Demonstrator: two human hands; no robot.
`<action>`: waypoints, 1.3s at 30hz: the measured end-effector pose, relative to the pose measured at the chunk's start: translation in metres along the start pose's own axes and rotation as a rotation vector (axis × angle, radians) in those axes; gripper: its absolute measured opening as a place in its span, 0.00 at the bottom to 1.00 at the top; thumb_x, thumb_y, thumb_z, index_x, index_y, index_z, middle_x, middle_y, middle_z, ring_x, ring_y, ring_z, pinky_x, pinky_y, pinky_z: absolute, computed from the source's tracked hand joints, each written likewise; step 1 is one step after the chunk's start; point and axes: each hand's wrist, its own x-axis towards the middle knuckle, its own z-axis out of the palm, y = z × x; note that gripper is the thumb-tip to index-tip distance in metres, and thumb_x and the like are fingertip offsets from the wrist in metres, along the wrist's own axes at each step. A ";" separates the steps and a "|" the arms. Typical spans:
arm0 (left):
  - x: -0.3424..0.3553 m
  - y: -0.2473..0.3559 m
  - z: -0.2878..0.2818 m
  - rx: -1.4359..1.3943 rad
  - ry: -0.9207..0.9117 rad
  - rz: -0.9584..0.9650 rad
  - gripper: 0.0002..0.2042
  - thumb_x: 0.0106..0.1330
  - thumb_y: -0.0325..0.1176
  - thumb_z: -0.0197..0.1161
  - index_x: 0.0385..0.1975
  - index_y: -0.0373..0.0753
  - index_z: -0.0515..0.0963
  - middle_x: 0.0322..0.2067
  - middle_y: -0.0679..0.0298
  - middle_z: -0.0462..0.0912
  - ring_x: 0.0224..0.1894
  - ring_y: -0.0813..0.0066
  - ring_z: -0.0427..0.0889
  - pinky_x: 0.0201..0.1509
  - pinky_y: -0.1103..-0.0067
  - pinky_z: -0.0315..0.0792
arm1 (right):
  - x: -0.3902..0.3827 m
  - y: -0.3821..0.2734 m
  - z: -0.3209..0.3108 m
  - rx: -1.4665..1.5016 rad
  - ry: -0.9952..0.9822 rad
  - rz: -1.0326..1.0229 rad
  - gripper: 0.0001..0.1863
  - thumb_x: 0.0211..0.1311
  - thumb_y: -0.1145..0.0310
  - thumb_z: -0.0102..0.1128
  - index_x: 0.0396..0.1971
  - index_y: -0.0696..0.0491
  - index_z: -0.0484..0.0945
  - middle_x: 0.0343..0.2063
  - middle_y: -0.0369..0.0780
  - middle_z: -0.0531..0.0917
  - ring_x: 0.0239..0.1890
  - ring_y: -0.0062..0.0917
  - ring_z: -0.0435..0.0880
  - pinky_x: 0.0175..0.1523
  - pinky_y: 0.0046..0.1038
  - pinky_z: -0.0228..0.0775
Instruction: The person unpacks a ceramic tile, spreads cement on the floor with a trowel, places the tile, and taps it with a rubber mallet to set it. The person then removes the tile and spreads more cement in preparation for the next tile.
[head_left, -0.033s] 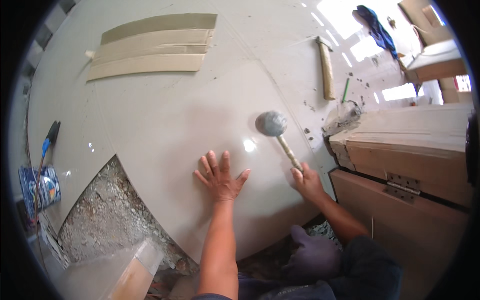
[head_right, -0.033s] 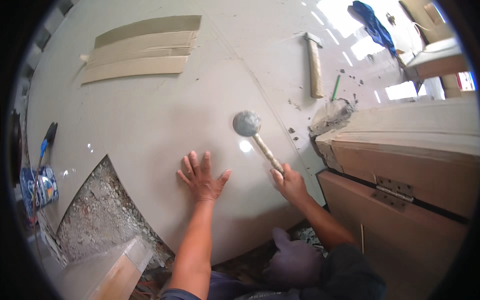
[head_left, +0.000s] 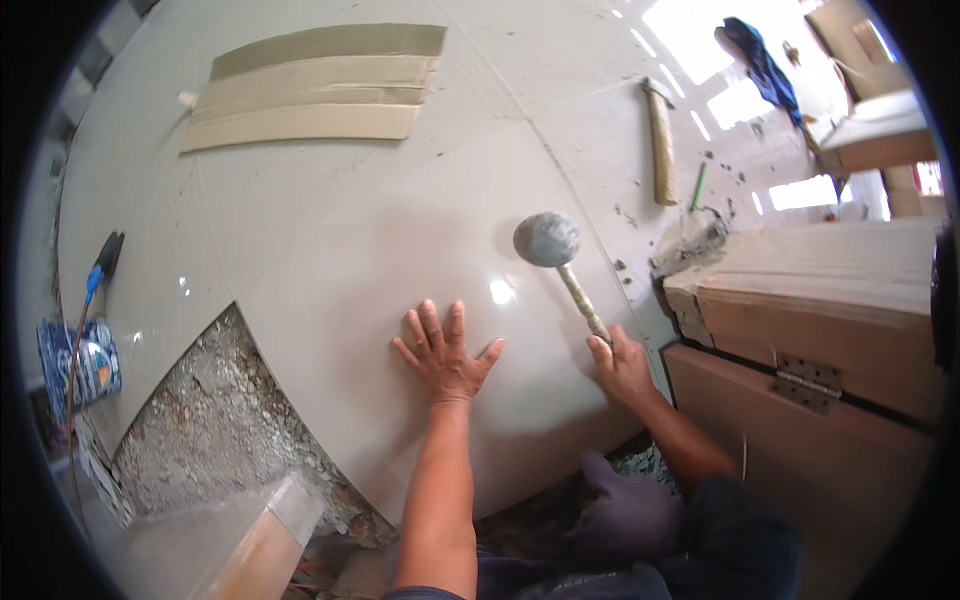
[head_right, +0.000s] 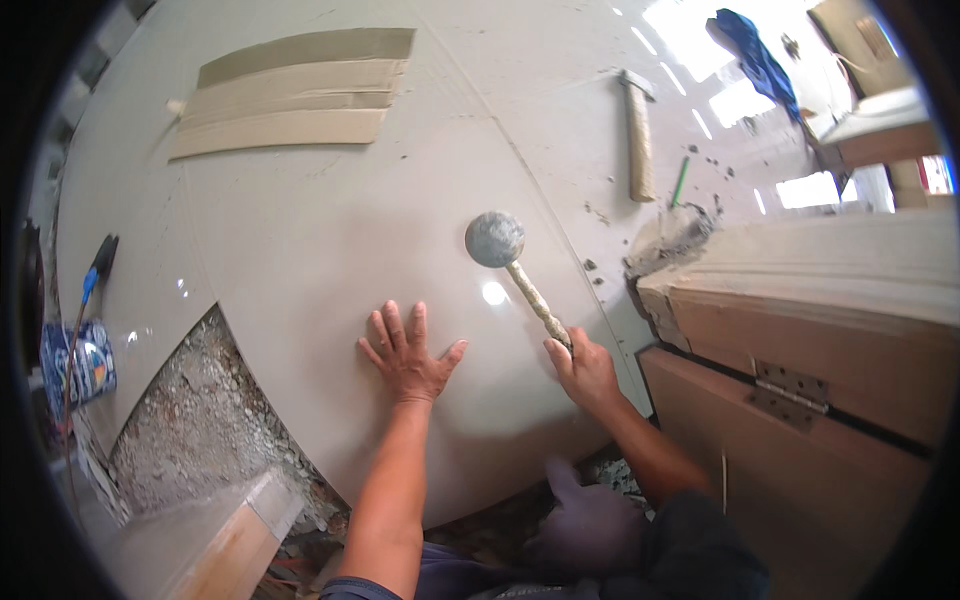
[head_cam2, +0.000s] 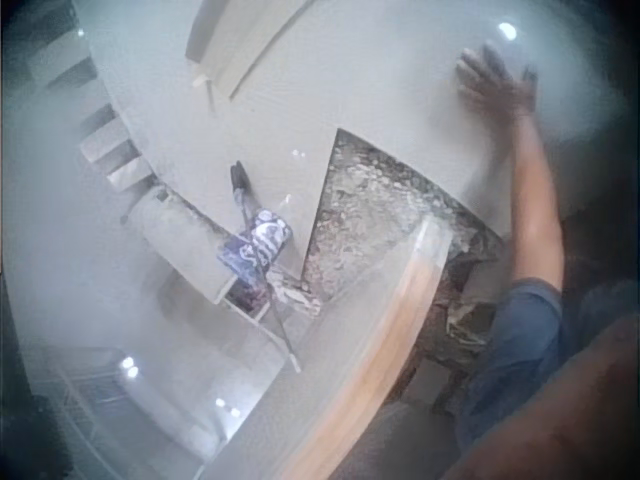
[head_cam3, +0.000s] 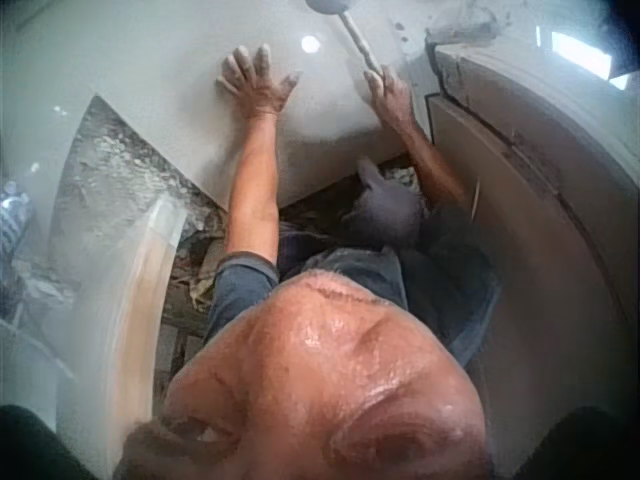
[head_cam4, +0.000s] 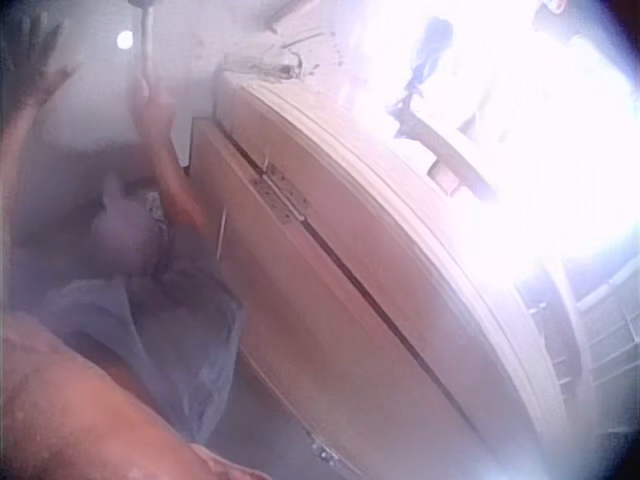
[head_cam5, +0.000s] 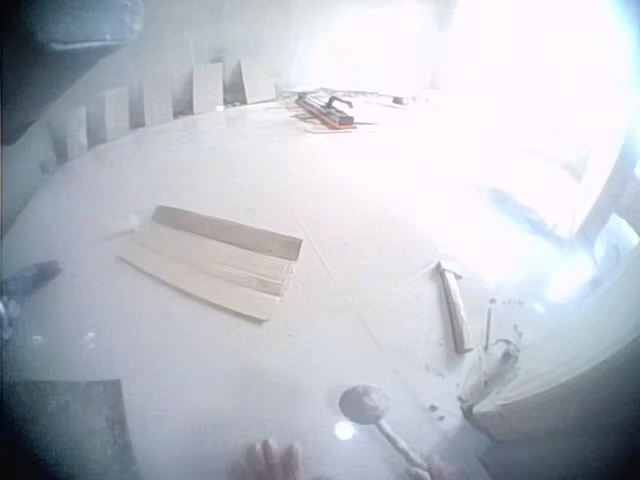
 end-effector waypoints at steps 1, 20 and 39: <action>0.000 0.000 -0.001 -0.017 -0.005 -0.010 0.45 0.50 0.72 0.57 0.68 0.58 0.58 0.70 0.52 0.50 0.73 0.47 0.43 0.67 0.38 0.35 | 0.004 -0.003 0.003 0.052 0.033 -0.067 0.16 0.66 0.57 0.57 0.39 0.56 0.74 0.18 0.47 0.77 0.23 0.44 0.80 0.29 0.38 0.71; -0.026 -0.073 -0.017 -0.118 0.030 -0.199 0.48 0.60 0.67 0.50 0.70 0.33 0.47 0.72 0.54 0.45 0.75 0.56 0.40 0.72 0.46 0.35 | -0.002 -0.132 0.039 0.227 -0.043 -0.431 0.15 0.71 0.60 0.48 0.40 0.60 0.73 0.16 0.36 0.73 0.17 0.18 0.73 0.24 0.24 0.66; -0.044 -0.136 -0.048 -0.105 -0.217 -0.381 0.43 0.64 0.68 0.41 0.72 0.43 0.47 0.73 0.63 0.42 0.75 0.67 0.36 0.74 0.51 0.35 | 0.042 -0.206 0.135 -0.146 -0.245 -0.396 0.16 0.68 0.57 0.53 0.33 0.58 0.71 0.19 0.51 0.79 0.25 0.50 0.80 0.33 0.43 0.70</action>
